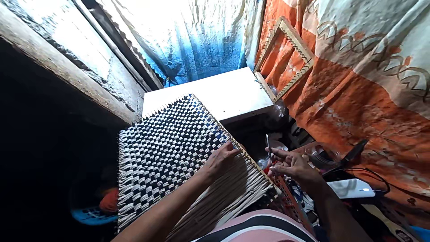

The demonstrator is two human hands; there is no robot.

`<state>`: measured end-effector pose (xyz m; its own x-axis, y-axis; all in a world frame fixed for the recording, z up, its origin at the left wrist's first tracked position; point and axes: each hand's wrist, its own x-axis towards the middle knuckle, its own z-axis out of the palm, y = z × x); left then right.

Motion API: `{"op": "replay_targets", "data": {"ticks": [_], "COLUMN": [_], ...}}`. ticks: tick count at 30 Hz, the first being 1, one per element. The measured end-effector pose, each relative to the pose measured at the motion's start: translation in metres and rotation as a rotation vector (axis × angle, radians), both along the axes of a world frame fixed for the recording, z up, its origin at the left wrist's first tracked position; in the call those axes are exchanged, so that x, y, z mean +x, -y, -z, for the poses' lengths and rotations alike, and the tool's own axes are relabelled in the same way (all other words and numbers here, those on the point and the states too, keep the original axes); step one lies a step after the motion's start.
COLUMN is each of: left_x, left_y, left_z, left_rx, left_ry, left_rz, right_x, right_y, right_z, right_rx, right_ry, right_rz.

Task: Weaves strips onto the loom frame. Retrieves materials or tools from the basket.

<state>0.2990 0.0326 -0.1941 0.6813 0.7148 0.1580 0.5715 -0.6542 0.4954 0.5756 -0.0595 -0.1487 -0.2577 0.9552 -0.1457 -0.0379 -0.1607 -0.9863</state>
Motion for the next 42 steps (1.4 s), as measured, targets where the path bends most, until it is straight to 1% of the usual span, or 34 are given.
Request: {"op": "replay_targets", "data": {"ticks": [3,5,6,7,9,11,12,15,16,18,20,23,26,28,30,32,35,42], "left_x": [0.011,0.015,0.016,0.016,0.012,0.009,0.008,0.001,-0.001,-0.002,-0.001,0.001,0.0,0.0,0.0,0.001,0.004,0.005], "left_y": [-0.007,-0.012,-0.014,-0.017,-0.022,-0.029,-0.032,-0.037,-0.038,-0.038,-0.037,-0.036,-0.036,-0.035,-0.034,-0.034,-0.034,-0.031], "left_z": [-0.005,-0.006,-0.005,-0.002,0.009,0.017,0.018,0.008,0.008,0.009,0.009,0.009,0.011,0.01,0.007,0.007,0.003,-0.005], "left_rx": [-0.042,-0.029,-0.014,-0.005,-0.003,-0.085,-0.161,-0.535,-0.612,-0.676,-0.695,-0.703,-0.664,-0.634,-0.573,-0.437,-0.306,-0.311], "left_ry": [-0.206,-0.276,-0.278,-0.244,-0.048,0.219,0.313,0.432,0.45,0.469,0.495,0.529,0.539,0.53,0.476,0.408,0.351,0.269], "left_rz": [0.048,0.076,0.09,0.098,0.071,-0.021,-0.088,-0.244,-0.265,-0.273,-0.286,-0.296,-0.28,-0.268,-0.257,-0.226,-0.182,-0.16], "right_x": [-0.002,-0.002,-0.003,-0.003,-0.004,-0.005,-0.005,-0.005,-0.005,-0.009,-0.014,-0.027,-0.038,-0.041,-0.042,-0.045,-0.055,-0.075], "right_y": [0.001,0.001,0.002,0.002,0.001,0.001,0.0,-0.006,-0.008,-0.013,-0.016,-0.022,-0.031,-0.039,-0.047,-0.051,-0.051,-0.059], "right_z": [0.001,0.002,0.003,0.004,0.004,0.002,0.001,0.002,0.002,-0.003,-0.009,-0.023,-0.037,-0.042,-0.045,-0.047,-0.044,-0.038], "right_rx": [-0.02,-0.021,-0.018,-0.016,-0.006,0.014,0.026,0.087,0.105,0.132,0.17,0.203,0.236,0.229,0.214,0.199,0.19,0.161], "right_ry": [0.005,0.012,0.011,0.018,0.041,0.087,0.13,0.348,0.42,0.579,0.748,0.965,1.19,1.272,1.294,1.297,1.288,1.35], "right_rz": [0.006,-0.003,-0.009,-0.016,-0.029,-0.041,-0.048,-0.08,-0.093,-0.129,-0.166,-0.252,-0.348,-0.386,-0.427,-0.468,-0.472,-0.468]}}
